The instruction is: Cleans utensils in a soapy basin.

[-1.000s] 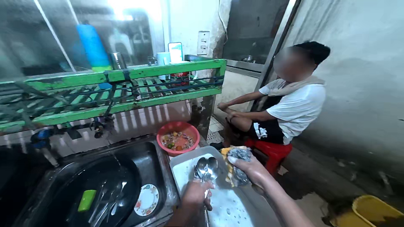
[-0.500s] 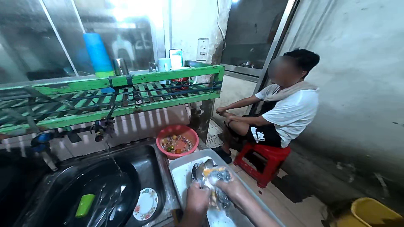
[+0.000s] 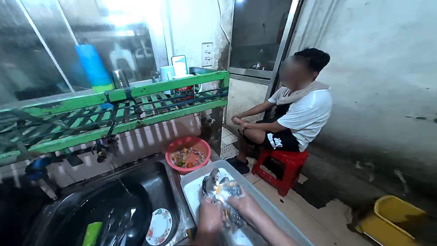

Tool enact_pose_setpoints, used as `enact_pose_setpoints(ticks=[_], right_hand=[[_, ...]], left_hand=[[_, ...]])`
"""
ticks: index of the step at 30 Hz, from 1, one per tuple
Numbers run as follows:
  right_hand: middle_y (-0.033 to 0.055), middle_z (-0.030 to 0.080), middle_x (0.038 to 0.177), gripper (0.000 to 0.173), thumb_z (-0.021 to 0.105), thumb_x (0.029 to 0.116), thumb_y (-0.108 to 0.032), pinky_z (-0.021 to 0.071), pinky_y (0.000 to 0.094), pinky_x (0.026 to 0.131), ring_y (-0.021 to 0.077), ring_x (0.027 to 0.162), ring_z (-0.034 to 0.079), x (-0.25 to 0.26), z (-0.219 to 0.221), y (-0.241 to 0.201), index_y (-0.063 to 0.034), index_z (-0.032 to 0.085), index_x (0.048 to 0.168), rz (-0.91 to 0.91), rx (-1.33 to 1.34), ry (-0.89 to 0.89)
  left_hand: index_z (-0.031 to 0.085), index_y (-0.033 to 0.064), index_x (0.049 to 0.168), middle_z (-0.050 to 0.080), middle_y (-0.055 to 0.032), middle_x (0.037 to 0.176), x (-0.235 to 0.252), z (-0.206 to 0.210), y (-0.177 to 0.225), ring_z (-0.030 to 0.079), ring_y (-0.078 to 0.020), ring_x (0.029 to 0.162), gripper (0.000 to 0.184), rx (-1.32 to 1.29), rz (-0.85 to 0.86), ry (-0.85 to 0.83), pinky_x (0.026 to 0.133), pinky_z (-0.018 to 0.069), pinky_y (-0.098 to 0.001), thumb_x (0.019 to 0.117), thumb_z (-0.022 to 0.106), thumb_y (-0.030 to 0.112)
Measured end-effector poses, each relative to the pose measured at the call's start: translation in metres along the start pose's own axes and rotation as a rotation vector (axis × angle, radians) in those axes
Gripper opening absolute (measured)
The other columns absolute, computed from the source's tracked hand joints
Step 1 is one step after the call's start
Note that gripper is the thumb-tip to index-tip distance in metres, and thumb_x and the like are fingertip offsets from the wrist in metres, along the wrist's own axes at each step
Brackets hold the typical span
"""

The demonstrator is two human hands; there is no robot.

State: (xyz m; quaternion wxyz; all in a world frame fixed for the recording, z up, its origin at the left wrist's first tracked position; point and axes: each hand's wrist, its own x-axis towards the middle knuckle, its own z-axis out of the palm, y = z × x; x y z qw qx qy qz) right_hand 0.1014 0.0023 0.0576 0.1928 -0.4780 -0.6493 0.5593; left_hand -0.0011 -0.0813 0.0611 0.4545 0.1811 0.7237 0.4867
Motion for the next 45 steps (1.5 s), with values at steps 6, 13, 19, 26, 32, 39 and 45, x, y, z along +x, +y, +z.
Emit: enact_pose_setpoints(ticks=[6,13,19,26,32,39,45], right_hand=[[0.0246,0.060,0.138,0.065,0.069,0.0985,-0.027,0.0434,0.0526,0.112,0.0370,0.131,0.058,0.022,-0.017,-0.016,-0.0055,0.041,0.153,-0.036,-0.302,0.051],[0.0291,0.062,0.133,0.064,0.067,0.0974,-0.021,0.0461,0.0623,0.105,0.0456,0.125,0.060,0.015,-0.007,-0.007,-0.0111,0.041,0.155,-0.073,-0.325,-0.140],[0.0246,0.056,0.143,0.076,0.073,0.0953,-0.037,0.0441,0.0510,0.112,0.0348,0.132,0.056,0.050,-0.036,0.000,-0.0055,0.038,0.155,-0.064,0.140,0.042],[0.0274,0.058,0.139,0.059,0.068,0.1006,-0.025,0.0433,0.0529,0.111,0.0376,0.128,0.058,0.034,-0.047,-0.009,-0.0011,0.046,0.150,-0.104,0.172,0.085],[0.0215,0.063,0.126,0.060,0.072,0.0965,-0.023,0.0530,0.0460,0.097,0.0282,0.111,0.064,0.015,-0.020,-0.007,-0.0003,0.046,0.146,0.073,0.522,0.057],[0.0231,0.063,0.128,0.053,0.068,0.0990,-0.030,0.0474,0.0515,0.104,0.0314,0.118,0.062,0.016,-0.041,-0.012,-0.0004,0.055,0.140,0.075,0.059,-0.160],[0.0343,0.058,0.131,0.056,0.072,0.0957,-0.016,0.0413,0.0661,0.104,0.0465,0.124,0.056,-0.006,-0.016,0.002,0.0086,0.050,0.141,-0.046,-0.364,-0.683]], left_hand=[[0.057,-0.0022,0.107,0.052,-0.0038,0.066,0.002,0.005,-0.008,0.050,-0.0097,0.049,0.008,0.048,0.017,0.059,0.048,0.0442,-0.0249,0.1019,0.058,0.004],[0.057,-0.0030,0.093,0.054,-0.0034,0.059,0.000,-0.001,-0.016,0.052,-0.0099,0.047,0.008,0.120,0.147,0.106,0.047,0.0461,-0.0245,0.0991,0.055,0.002],[0.050,-0.0017,0.097,0.053,-0.0037,0.058,-0.005,0.000,-0.014,0.050,-0.0077,0.041,0.009,-0.074,0.087,0.018,0.039,0.0447,-0.0203,0.1051,0.048,0.002],[0.053,-0.0037,0.104,0.057,-0.0048,0.063,-0.012,-0.004,-0.020,0.056,-0.0090,0.045,0.014,-0.213,0.075,-0.127,0.044,0.0510,-0.0214,0.1083,0.041,0.003],[0.054,-0.0046,0.100,0.051,-0.0031,0.059,-0.013,0.012,-0.009,0.048,-0.0071,0.042,0.012,-0.223,0.109,0.014,0.041,0.0443,-0.0196,0.1067,0.047,0.002],[0.065,-0.0041,0.101,0.071,-0.0112,0.081,-0.006,-0.009,-0.014,0.069,-0.0156,0.066,0.026,-0.433,0.211,-0.082,0.061,0.0591,-0.0280,0.1079,0.042,0.007],[0.067,-0.0044,0.107,0.074,-0.0149,0.091,-0.004,-0.008,-0.017,0.073,-0.0218,0.083,0.022,-0.497,0.194,-0.202,0.076,0.0621,-0.0372,0.1047,0.049,0.007]])
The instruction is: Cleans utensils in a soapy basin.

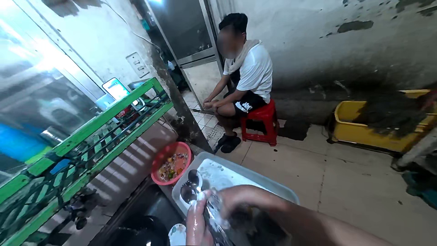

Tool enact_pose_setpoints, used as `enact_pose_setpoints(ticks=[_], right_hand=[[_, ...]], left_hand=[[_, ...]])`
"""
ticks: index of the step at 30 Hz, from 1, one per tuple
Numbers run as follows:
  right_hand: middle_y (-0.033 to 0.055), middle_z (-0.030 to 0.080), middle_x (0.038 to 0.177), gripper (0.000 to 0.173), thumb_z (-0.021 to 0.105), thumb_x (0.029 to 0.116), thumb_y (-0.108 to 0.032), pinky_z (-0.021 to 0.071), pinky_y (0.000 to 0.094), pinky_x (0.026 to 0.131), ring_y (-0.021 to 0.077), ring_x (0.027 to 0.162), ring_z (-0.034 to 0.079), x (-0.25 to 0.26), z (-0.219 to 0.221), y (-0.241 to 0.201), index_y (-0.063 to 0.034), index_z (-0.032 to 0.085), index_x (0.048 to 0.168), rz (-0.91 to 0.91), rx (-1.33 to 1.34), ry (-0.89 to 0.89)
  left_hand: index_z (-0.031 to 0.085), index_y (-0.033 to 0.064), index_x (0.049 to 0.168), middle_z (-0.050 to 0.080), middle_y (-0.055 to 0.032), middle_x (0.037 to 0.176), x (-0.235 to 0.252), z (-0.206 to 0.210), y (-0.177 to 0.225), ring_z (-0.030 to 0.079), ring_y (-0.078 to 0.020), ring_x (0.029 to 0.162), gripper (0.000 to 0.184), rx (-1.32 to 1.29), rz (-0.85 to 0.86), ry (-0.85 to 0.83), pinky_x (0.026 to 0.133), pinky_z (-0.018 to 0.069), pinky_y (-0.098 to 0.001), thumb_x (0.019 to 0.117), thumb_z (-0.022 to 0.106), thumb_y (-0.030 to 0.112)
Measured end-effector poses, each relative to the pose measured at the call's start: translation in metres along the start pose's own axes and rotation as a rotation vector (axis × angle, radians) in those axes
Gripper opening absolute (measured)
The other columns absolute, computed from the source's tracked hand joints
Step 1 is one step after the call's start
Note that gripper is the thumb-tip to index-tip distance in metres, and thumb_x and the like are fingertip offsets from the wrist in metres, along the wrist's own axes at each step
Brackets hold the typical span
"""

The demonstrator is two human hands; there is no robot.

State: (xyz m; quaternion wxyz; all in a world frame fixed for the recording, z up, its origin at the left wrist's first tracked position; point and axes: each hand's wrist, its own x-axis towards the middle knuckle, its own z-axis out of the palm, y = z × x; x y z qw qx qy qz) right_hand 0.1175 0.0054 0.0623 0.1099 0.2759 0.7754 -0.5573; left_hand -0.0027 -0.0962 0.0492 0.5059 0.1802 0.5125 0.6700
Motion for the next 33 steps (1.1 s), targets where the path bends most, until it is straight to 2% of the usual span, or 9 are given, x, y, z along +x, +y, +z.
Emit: enact_pose_setpoints(ticks=[3,6,9,12,15,18,24,29,33], right_hand=[[0.0353,0.059,0.128,0.059,0.075,0.0931,-0.010,0.0437,0.0662,0.100,0.0482,0.121,0.058,-0.013,0.002,0.004,0.0097,0.048,0.142,-0.031,-0.203,-0.113],[0.0326,0.058,0.134,0.061,0.073,0.0950,-0.014,0.0427,0.0637,0.105,0.0453,0.125,0.057,-0.025,-0.018,0.008,0.0051,0.046,0.146,0.047,-0.050,0.159],[0.0178,0.063,0.128,0.060,0.076,0.0942,-0.023,0.0523,0.0442,0.100,0.0250,0.114,0.064,-0.018,-0.037,0.007,-0.0049,0.048,0.145,-0.035,0.407,0.442],[0.0201,0.059,0.138,0.063,0.075,0.0948,-0.021,0.0472,0.0468,0.108,0.0281,0.125,0.060,-0.014,-0.040,0.000,-0.0059,0.047,0.149,-0.050,0.429,0.542],[0.0225,0.058,0.139,0.066,0.072,0.0955,-0.017,0.0479,0.0474,0.108,0.0304,0.125,0.060,-0.006,-0.029,0.004,-0.0040,0.042,0.152,-0.022,0.530,0.624],[0.0253,0.057,0.140,0.070,0.072,0.0959,-0.022,0.0441,0.0528,0.110,0.0357,0.130,0.057,-0.004,-0.016,0.001,-0.0051,0.038,0.155,0.006,0.385,0.554],[0.0209,0.060,0.140,0.057,0.063,0.1014,-0.032,0.0414,0.0552,0.113,0.0365,0.133,0.056,0.007,-0.036,-0.006,-0.0126,0.048,0.152,0.064,-0.003,0.677],[0.0266,0.064,0.129,0.057,0.063,0.0993,-0.024,0.0460,0.0633,0.102,0.0444,0.123,0.061,0.011,-0.016,-0.008,-0.0130,0.045,0.152,-0.001,-0.108,0.492],[0.0208,0.066,0.130,0.046,0.061,0.1027,-0.030,0.0464,0.0596,0.105,0.0388,0.123,0.063,0.023,-0.041,-0.006,-0.0148,0.054,0.146,0.014,-0.096,0.676]], left_hand=[[0.062,-0.0003,0.104,0.065,-0.0059,0.067,0.010,-0.008,0.006,0.069,-0.0189,0.062,0.028,-0.080,-0.008,0.038,0.067,0.0630,-0.0374,0.1098,0.037,0.010],[0.062,-0.0016,0.105,0.051,-0.0007,0.056,0.013,-0.006,0.013,0.054,-0.0120,0.044,0.024,0.017,-0.041,0.127,0.046,0.0548,-0.0286,0.1098,0.043,0.012],[0.061,-0.0031,0.105,0.051,-0.0019,0.057,0.003,0.007,0.007,0.053,-0.0115,0.044,0.022,0.212,-0.163,0.073,0.044,0.0523,-0.0272,0.1093,0.046,0.012],[0.062,-0.0035,0.105,0.054,-0.0030,0.061,-0.005,0.022,0.000,0.055,-0.0110,0.046,0.022,0.289,-0.194,0.031,0.046,0.0525,-0.0260,0.1090,0.048,0.013],[0.057,-0.0050,0.101,0.057,-0.0069,0.064,-0.002,0.029,0.002,0.056,-0.0123,0.045,0.013,0.343,-0.092,0.157,0.043,0.0532,-0.0257,0.1061,0.052,0.006],[0.051,-0.0032,0.091,0.053,-0.0053,0.055,0.001,0.027,0.000,0.053,-0.0102,0.040,0.010,0.422,-0.064,0.212,0.039,0.0479,-0.0227,0.1015,0.053,-0.003],[0.052,-0.0059,0.105,0.050,-0.0046,0.058,0.003,0.023,-0.005,0.046,-0.0084,0.039,0.006,0.372,-0.096,0.201,0.037,0.0421,-0.0209,0.1049,0.047,-0.002],[0.049,-0.0028,0.091,0.048,-0.0041,0.053,0.003,0.019,0.000,0.046,-0.0090,0.038,0.012,0.371,-0.123,0.231,0.037,0.0422,-0.0206,0.1032,0.046,-0.005],[0.049,-0.0019,0.092,0.049,-0.0036,0.055,0.001,0.012,-0.002,0.045,-0.0081,0.038,0.016,0.281,-0.162,0.212,0.037,0.0412,-0.0198,0.1061,0.041,-0.002]])
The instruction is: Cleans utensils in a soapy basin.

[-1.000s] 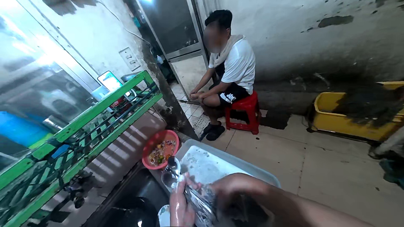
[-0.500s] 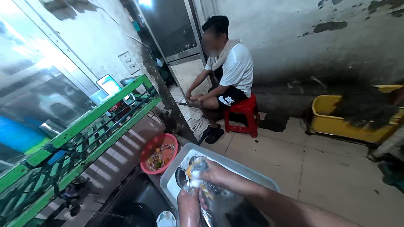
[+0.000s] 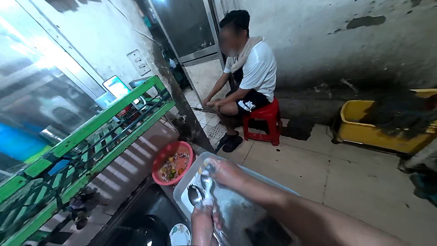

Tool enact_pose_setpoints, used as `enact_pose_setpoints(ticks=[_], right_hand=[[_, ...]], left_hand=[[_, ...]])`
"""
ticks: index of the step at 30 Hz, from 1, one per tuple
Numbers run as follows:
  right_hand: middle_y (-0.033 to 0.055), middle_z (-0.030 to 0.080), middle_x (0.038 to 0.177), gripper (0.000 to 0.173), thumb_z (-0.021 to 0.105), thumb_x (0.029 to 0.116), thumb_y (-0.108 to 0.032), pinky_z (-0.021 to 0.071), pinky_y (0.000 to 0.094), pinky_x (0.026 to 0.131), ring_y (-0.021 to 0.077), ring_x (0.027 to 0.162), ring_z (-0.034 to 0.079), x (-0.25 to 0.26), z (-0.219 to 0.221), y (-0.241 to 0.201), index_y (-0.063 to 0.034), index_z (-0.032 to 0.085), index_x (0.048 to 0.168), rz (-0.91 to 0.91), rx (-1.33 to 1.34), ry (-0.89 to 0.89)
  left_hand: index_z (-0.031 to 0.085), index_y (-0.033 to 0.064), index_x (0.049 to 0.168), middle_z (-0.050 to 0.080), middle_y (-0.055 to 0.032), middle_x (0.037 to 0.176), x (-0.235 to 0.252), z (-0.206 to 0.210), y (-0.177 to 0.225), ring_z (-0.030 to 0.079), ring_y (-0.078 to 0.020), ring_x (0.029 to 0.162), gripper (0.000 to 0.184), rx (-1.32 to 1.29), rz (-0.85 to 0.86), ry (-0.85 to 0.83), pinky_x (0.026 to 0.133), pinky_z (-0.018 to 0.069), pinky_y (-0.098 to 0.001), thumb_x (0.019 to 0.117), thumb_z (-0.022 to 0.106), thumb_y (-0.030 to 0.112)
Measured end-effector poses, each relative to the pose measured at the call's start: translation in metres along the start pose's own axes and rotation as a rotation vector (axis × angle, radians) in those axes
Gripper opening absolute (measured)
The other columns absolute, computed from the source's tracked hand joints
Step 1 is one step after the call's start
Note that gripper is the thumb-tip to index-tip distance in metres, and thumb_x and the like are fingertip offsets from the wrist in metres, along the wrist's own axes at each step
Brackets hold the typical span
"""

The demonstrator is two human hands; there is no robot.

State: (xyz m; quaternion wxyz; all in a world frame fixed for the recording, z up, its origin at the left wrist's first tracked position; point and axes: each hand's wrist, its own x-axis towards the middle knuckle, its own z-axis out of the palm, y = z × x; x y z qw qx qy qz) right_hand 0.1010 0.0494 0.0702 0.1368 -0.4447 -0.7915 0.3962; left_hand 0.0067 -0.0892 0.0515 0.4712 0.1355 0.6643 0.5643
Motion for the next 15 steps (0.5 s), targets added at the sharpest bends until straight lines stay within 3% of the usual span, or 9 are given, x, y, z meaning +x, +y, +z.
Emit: enact_pose_setpoints(ticks=[2,4,5,7,9,11,13,14,15], right_hand=[[0.0243,0.064,0.132,0.058,0.067,0.1011,-0.033,0.0470,0.0580,0.106,0.0394,0.123,0.062,0.015,-0.004,0.005,-0.0079,0.047,0.150,0.065,0.303,0.100],[0.0246,0.059,0.138,0.076,0.072,0.0970,-0.041,0.0455,0.0555,0.109,0.0374,0.127,0.059,0.015,-0.006,0.005,-0.0083,0.036,0.156,0.141,0.502,0.022],[0.0235,0.058,0.140,0.078,0.073,0.0957,-0.041,0.0448,0.0535,0.110,0.0355,0.128,0.058,0.011,-0.005,0.002,-0.0080,0.036,0.156,0.153,0.500,-0.059],[0.0233,0.058,0.139,0.071,0.072,0.0970,-0.033,0.0442,0.0510,0.110,0.0335,0.128,0.058,0.003,-0.007,-0.005,-0.0042,0.041,0.154,0.112,0.430,-0.150],[0.0252,0.061,0.135,0.060,0.071,0.0981,-0.023,0.0457,0.0519,0.109,0.0354,0.124,0.060,0.004,-0.011,-0.001,-0.0008,0.048,0.148,0.029,0.470,-0.045],[0.0205,0.067,0.119,0.050,0.072,0.0969,-0.018,0.0547,0.0473,0.095,0.0288,0.105,0.067,0.007,-0.017,0.007,-0.0007,0.054,0.140,0.019,0.728,0.155],[0.0125,0.069,0.101,0.039,0.072,0.0964,-0.020,0.0577,0.0387,0.076,0.0198,0.085,0.067,0.005,-0.018,0.004,-0.0042,0.058,0.130,0.113,0.999,0.251],[0.0128,0.068,0.099,0.040,0.072,0.0968,-0.023,0.0574,0.0391,0.073,0.0203,0.083,0.067,0.002,-0.012,0.002,-0.0043,0.058,0.130,0.173,1.050,0.239],[0.0156,0.067,0.104,0.045,0.071,0.0972,-0.025,0.0564,0.0420,0.078,0.0230,0.087,0.066,-0.003,-0.002,-0.001,-0.0027,0.056,0.134,0.222,1.031,0.192]], left_hand=[[0.049,-0.0010,0.093,0.051,-0.0042,0.057,-0.004,-0.002,0.003,0.046,-0.0079,0.039,0.015,-0.036,-0.012,-0.025,0.037,0.0415,-0.0198,0.1061,0.041,-0.002],[0.049,-0.0006,0.100,0.053,-0.0051,0.063,-0.008,-0.005,0.005,0.048,-0.0082,0.042,0.009,-0.081,-0.023,-0.087,0.039,0.0448,-0.0205,0.1058,0.042,-0.002],[0.050,-0.0005,0.102,0.054,-0.0050,0.064,-0.010,-0.007,0.006,0.049,-0.0086,0.043,0.009,-0.104,-0.030,-0.128,0.041,0.0462,-0.0210,0.1059,0.042,-0.001],[0.053,-0.0005,0.104,0.056,-0.0044,0.063,-0.011,-0.012,0.006,0.052,-0.0089,0.045,0.011,-0.118,-0.039,-0.206,0.042,0.0480,-0.0217,0.1070,0.043,0.003],[0.056,-0.0003,0.105,0.057,-0.0038,0.064,-0.012,-0.019,0.005,0.053,-0.0086,0.046,0.017,-0.081,-0.044,-0.239,0.044,0.0490,-0.0217,0.1094,0.042,0.009],[0.057,-0.0003,0.103,0.055,-0.0025,0.062,-0.012,-0.022,0.005,0.051,-0.0073,0.044,0.022,-0.018,-0.030,-0.201,0.043,0.0472,-0.0208,0.1107,0.041,0.013],[0.057,-0.0019,0.103,0.052,-0.0015,0.059,-0.011,-0.018,0.007,0.048,-0.0060,0.042,0.021,0.003,0.002,-0.134,0.041,0.0450,-0.0193,0.1105,0.043,0.012],[0.056,-0.0028,0.104,0.051,-0.0015,0.058,-0.010,-0.013,0.010,0.047,-0.0059,0.041,0.020,0.002,0.018,-0.099,0.040,0.0439,-0.0191,0.1102,0.044,0.012],[0.055,-0.0033,0.104,0.050,-0.0015,0.058,-0.008,-0.009,0.012,0.046,-0.0059,0.040,0.019,0.002,0.029,-0.079,0.039,0.0433,-0.0189,0.1102,0.044,0.011]])
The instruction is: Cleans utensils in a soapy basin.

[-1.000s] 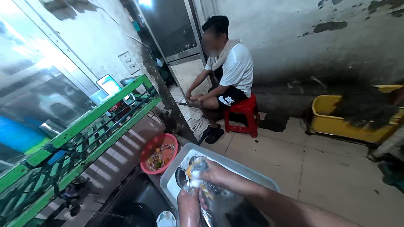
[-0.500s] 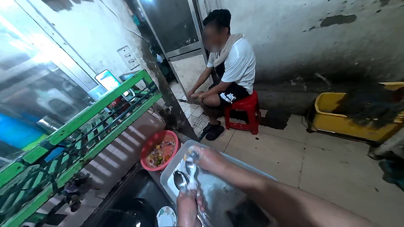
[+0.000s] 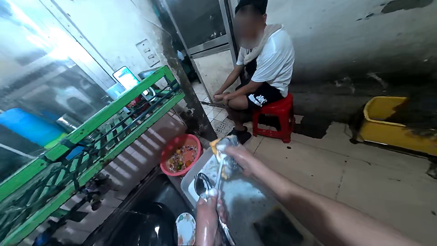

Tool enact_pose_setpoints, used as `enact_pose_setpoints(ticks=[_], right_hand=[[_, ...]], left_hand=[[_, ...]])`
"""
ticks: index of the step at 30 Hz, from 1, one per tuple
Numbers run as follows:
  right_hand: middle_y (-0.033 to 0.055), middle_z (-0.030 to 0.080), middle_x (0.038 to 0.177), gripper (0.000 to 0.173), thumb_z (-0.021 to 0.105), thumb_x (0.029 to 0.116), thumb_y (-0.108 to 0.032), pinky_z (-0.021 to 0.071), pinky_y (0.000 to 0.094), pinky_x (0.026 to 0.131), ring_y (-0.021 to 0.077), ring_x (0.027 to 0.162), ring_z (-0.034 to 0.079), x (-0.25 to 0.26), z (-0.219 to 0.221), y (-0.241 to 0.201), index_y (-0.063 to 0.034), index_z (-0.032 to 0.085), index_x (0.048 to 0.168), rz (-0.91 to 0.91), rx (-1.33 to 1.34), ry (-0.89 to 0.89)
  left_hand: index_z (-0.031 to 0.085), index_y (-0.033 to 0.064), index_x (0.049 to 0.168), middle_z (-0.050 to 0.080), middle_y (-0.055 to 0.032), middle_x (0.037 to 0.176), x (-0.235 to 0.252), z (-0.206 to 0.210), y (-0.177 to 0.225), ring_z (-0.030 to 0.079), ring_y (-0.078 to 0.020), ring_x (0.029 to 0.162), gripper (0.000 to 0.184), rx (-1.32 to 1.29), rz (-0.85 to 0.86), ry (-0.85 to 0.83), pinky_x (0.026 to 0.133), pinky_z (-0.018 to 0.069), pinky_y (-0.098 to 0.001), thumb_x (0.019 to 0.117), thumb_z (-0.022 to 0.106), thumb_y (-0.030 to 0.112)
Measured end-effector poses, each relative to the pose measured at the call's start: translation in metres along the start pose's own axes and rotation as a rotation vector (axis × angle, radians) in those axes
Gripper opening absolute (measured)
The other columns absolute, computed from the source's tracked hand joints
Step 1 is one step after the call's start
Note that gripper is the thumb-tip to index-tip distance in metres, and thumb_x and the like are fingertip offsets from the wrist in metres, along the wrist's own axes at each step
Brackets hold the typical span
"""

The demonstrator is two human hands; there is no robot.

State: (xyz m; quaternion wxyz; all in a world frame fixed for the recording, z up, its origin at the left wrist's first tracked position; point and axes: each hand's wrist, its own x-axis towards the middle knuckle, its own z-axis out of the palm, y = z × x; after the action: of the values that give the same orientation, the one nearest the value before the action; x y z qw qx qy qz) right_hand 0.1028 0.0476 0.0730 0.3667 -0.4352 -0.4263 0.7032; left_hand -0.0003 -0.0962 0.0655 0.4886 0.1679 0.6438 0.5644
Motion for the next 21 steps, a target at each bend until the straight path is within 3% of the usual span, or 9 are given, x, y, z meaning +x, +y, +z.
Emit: enact_pose_setpoints(ticks=[3,5,6,8,9,13,16,18,21], right_hand=[[0.0180,0.064,0.121,0.055,0.072,0.0949,-0.016,0.0543,0.0409,0.095,0.0229,0.108,0.066,-0.018,0.023,0.017,0.0000,0.048,0.142,0.029,-0.229,-0.144],[0.0223,0.064,0.127,0.060,0.073,0.0960,-0.021,0.0503,0.0469,0.103,0.0294,0.117,0.064,-0.013,0.019,0.011,0.0009,0.048,0.145,0.018,-0.373,-0.145],[0.0247,0.062,0.132,0.064,0.073,0.0970,-0.026,0.0474,0.0510,0.106,0.0337,0.122,0.062,-0.006,0.012,0.006,0.0004,0.046,0.148,0.030,-0.446,-0.155],[0.0248,0.060,0.134,0.065,0.070,0.0991,-0.032,0.0466,0.0531,0.106,0.0351,0.123,0.060,0.002,-0.004,-0.008,-0.0019,0.044,0.151,0.070,-0.636,-0.247],[0.0244,0.061,0.132,0.059,0.068,0.1001,-0.031,0.0465,0.0532,0.105,0.0344,0.121,0.060,0.000,-0.009,-0.014,-0.0017,0.048,0.147,0.091,-0.735,-0.325],[0.0303,0.058,0.136,0.058,0.067,0.0995,-0.034,0.0406,0.0656,0.107,0.0444,0.127,0.056,-0.014,0.000,-0.004,-0.0001,0.052,0.144,0.161,-1.046,-0.627],[0.0315,0.061,0.129,0.059,0.068,0.0990,-0.037,0.0421,0.0682,0.103,0.0458,0.123,0.058,-0.020,0.003,0.008,0.0033,0.054,0.140,0.140,-1.161,-0.827],[0.0309,0.061,0.126,0.060,0.071,0.0973,-0.032,0.0446,0.0658,0.100,0.0442,0.119,0.060,-0.018,-0.005,0.016,0.0045,0.051,0.140,0.134,-1.183,-0.895],[0.0303,0.056,0.138,0.071,0.074,0.0936,-0.025,0.0431,0.0671,0.104,0.0464,0.128,0.056,-0.003,-0.021,0.037,-0.0010,0.040,0.151,0.126,-1.274,-0.703]], left_hand=[[0.050,-0.0010,0.098,0.051,-0.0027,0.059,0.006,0.007,0.008,0.047,-0.0062,0.041,0.016,0.032,0.025,-0.018,0.040,0.0430,-0.0184,0.1095,0.041,0.006],[0.055,-0.0040,0.102,0.062,-0.0081,0.067,0.007,0.003,0.005,0.056,-0.0100,0.049,0.017,0.008,0.040,-0.034,0.046,0.0486,-0.0214,0.1091,0.044,0.007],[0.058,-0.0059,0.108,0.069,-0.0123,0.076,0.008,-0.003,0.002,0.065,-0.0142,0.058,0.019,-0.026,0.056,-0.044,0.054,0.0551,-0.0252,0.1090,0.045,0.008],[0.061,-0.0077,0.116,0.073,-0.0164,0.097,0.016,-0.013,-0.006,0.073,-0.0227,0.084,0.026,-0.206,0.115,-0.116,0.077,0.0621,-0.0353,0.1084,0.041,0.006],[0.062,-0.0070,0.117,0.073,-0.0160,0.102,0.021,-0.015,-0.008,0.073,-0.0237,0.089,0.027,-0.294,0.140,-0.124,0.082,0.0617,-0.0374,0.1078,0.040,0.006],[0.063,-0.0052,0.119,0.071,-0.0166,0.108,0.029,-0.010,-0.014,0.071,-0.0233,0.098,0.023,-0.456,0.161,-0.149,0.090,0.0590,-0.0397,0.1045,0.046,0.003],[0.061,-0.0055,0.120,0.073,-0.0170,0.101,0.034,-0.013,-0.015,0.073,-0.0246,0.093,0.022,-0.458,0.132,-0.139,0.087,0.0606,-0.0404,0.1051,0.047,0.003],[0.059,-0.0040,0.121,0.069,-0.0122,0.083,0.040,-0.018,-0.007,0.071,-0.0228,0.074,0.025,-0.492,0.097,-0.075,0.074,0.0627,-0.0395,0.1080,0.041,0.006],[0.061,-0.0028,0.118,0.056,-0.0057,0.072,0.050,-0.025,0.007,0.057,-0.0153,0.054,0.023,-0.372,0.022,0.095,0.055,0.0570,-0.0319,0.1088,0.045,0.011]])
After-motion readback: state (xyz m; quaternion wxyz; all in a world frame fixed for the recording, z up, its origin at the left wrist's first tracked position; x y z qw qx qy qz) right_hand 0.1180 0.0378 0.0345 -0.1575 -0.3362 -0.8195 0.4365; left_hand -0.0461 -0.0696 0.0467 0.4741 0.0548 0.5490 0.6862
